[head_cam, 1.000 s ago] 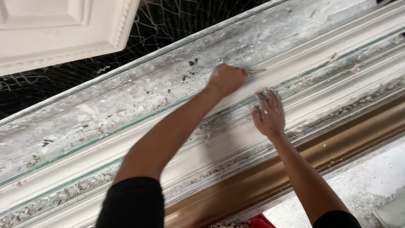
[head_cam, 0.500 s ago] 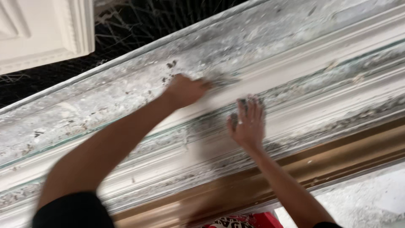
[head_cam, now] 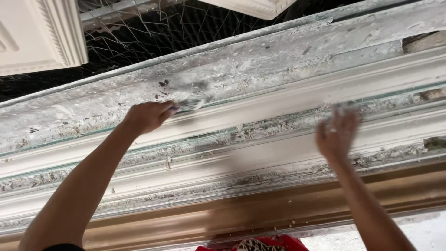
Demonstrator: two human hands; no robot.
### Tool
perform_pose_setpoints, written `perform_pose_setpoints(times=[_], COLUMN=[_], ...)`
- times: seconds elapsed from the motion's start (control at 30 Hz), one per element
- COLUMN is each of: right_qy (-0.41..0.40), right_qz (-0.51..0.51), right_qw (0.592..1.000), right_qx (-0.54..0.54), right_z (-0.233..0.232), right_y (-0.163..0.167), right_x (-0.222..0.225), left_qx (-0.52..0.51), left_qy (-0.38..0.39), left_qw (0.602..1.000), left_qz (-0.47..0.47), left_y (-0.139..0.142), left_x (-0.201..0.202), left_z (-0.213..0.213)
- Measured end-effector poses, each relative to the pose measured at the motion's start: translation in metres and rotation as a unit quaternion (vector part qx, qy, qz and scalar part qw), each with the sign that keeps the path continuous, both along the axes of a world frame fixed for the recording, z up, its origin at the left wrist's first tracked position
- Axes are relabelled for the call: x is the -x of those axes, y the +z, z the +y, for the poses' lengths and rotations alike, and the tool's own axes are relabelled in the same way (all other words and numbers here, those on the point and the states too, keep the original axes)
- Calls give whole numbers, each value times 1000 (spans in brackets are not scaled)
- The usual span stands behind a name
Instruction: The person scrapes excess dried plaster from decorative molding pieces laid on a workbench, running a small scraper along the grooves and edges of each piece and moving progressively along the lengths. They occasionally reposition their hands and continue scraping along adjacent moldings.
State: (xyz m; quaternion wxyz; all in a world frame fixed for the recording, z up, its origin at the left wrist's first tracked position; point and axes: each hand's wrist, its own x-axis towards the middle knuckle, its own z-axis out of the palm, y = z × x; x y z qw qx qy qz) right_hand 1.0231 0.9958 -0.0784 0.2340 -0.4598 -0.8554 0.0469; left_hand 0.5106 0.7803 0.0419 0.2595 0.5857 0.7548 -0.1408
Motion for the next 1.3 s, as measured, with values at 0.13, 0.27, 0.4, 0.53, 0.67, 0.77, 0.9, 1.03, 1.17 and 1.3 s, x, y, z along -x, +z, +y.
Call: perform_pose_setpoints(times=[0.13, 0.27, 0.4, 0.53, 0.67, 0.77, 0.9, 1.03, 1.17, 1.3], right_qy=[-49, -64, -66, -37, -53, -69, -68, -58, -57, -70], right_qz=[-53, -37, -46, -8, -32, -29, -39, -27, -34, -34], right_qw=[997, 995, 997, 999, 998, 997, 997, 998, 998, 997], right_qx=[34, 61, 4, 8, 21, 22, 22, 21, 8, 19], right_z=[21, 11, 19, 18, 12, 12, 13, 14, 17, 17], right_y=[-16, -12, -15, -21, -17, -11, -8, -3, -2, -4], right_x=[-22, -18, -23, -26, -24, -19, -18, -19, -19, -18], left_qx=[-183, -144, -162, -151, -109, -80, -156, -104, -188, -150], left_qy=[-36, 23, -31, -44, -29, -47, -61, 15, -100, -196], left_qw=[982, 989, 984, 987, 994, 991, 983, 994, 975, 969], left_qz=[-17, -35, -68, -31, 13, 101, 71, -38, -58, 29], left_y=[-23, -58, -58, -41, -5, -10, -52, -58, -46, -24], left_x=[-66, -203, -200, -97, 8, 11, -79, -174, -163, -85], left_z=[39, 158, 175, 82, -19, -22, 63, 141, 129, 49])
